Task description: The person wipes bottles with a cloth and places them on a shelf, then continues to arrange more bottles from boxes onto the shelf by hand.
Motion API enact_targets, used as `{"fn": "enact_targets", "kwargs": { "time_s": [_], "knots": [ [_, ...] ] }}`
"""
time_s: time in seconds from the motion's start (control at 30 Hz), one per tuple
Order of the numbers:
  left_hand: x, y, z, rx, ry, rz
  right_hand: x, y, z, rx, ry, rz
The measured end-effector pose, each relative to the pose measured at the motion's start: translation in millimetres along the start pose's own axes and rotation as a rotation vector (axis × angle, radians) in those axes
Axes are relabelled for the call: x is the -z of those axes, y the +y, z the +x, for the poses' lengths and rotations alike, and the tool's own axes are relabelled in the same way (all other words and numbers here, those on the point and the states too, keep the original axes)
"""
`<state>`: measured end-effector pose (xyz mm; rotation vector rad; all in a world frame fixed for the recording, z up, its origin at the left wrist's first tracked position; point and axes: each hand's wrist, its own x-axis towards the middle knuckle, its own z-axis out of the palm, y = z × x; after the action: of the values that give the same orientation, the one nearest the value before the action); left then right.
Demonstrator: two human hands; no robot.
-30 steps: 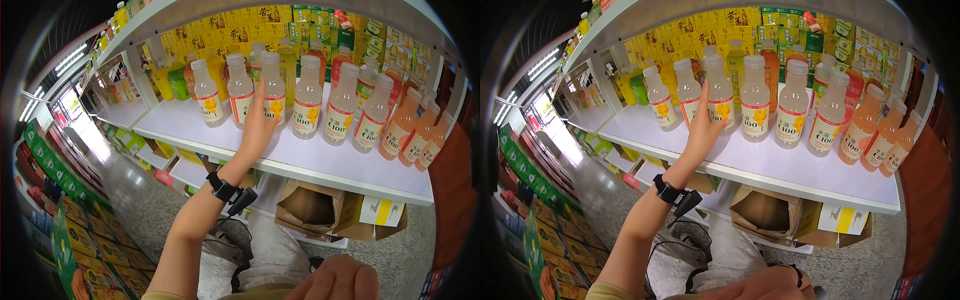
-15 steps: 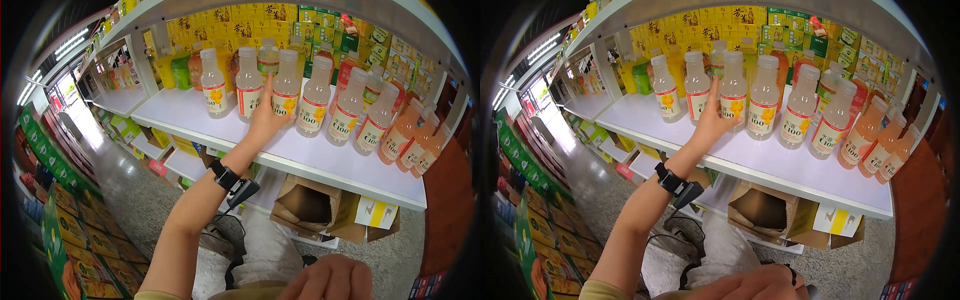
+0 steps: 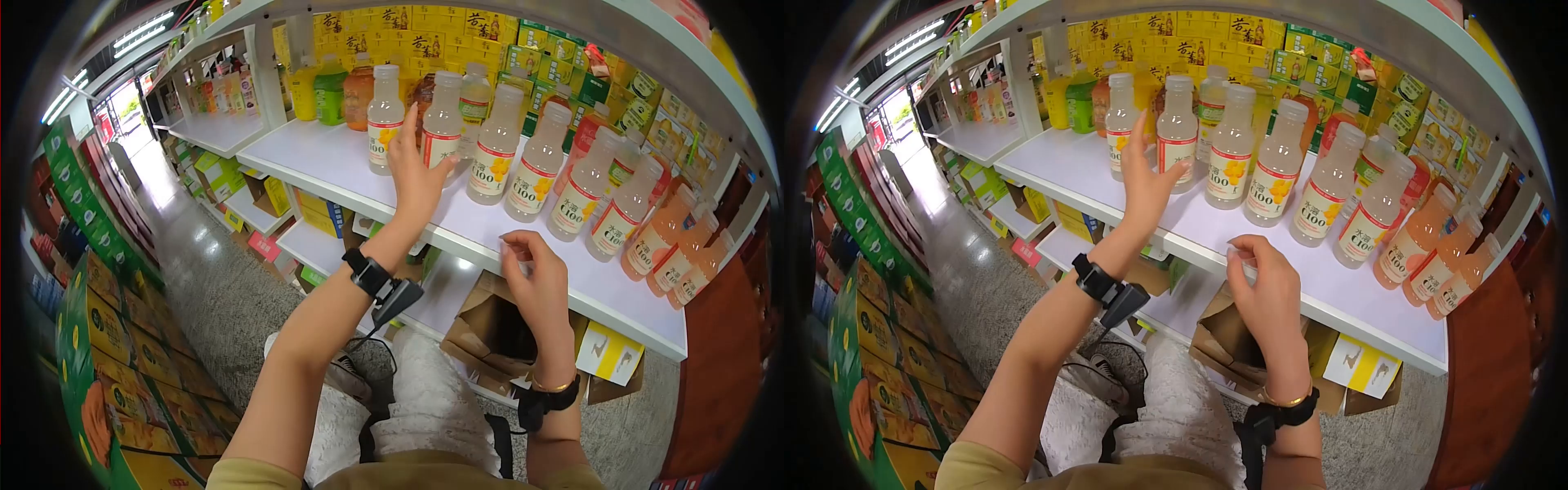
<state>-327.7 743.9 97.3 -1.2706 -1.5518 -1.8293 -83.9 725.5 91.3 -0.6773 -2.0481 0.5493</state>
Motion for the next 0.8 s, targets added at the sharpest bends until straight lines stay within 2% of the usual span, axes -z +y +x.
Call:
{"fn": "enact_targets", "kwargs": {
  "time_s": [0.07, 0.17, 0.2, 0.27, 0.4, 0.47, 0.5, 0.57, 0.7, 0.8],
  "knots": [
    [-2.9, -5.8, 6.3, 0.155, -0.099, 0.059, -8.7, 4.5, 9.0, -0.018, -0.034, -0.012],
    [-10.7, -17.0, 16.3, 0.19, -0.173, 0.054, -15.1, 2.7, 13.6, -0.009, -0.037, -0.109],
    [-12.9, -20.3, 20.4, 0.184, -0.171, 0.049, -17.3, 1.8, 13.7, 0.018, -0.016, -0.188],
    [-14.2, -28.6, 27.7, 0.069, -0.268, -0.171, -20.6, 4.8, 12.2, 0.044, 0.008, -0.21],
    [-12.1, -43.8, 34.5, 0.101, -0.346, -0.342, -22.1, 5.7, 10.2, 0.087, 0.034, -0.253],
    [-7.9, -46.5, 34.8, 0.201, -0.443, -0.571, -22.5, 4.2, 9.5, 0.085, 0.033, -0.258],
    [-2.6, -43.4, 36.2, 0.204, -0.441, -0.571, -23.1, 3.6, 9.5, 0.086, 0.036, -0.265],
    [7.9, -32.7, 38.8, 0.473, -0.583, -0.669, -24.5, 4.1, 9.4, 0.095, 0.038, -0.268],
    [10.1, -32.1, 39.1, 0.509, -0.601, -0.714, -24.6, 3.8, 8.4, 0.121, 0.056, -0.268],
    [4.2, -38.6, 35.5, 0.464, -0.568, -0.702, -25.2, 3.0, 8.1, 0.129, 0.066, -0.282]
  ]
}}
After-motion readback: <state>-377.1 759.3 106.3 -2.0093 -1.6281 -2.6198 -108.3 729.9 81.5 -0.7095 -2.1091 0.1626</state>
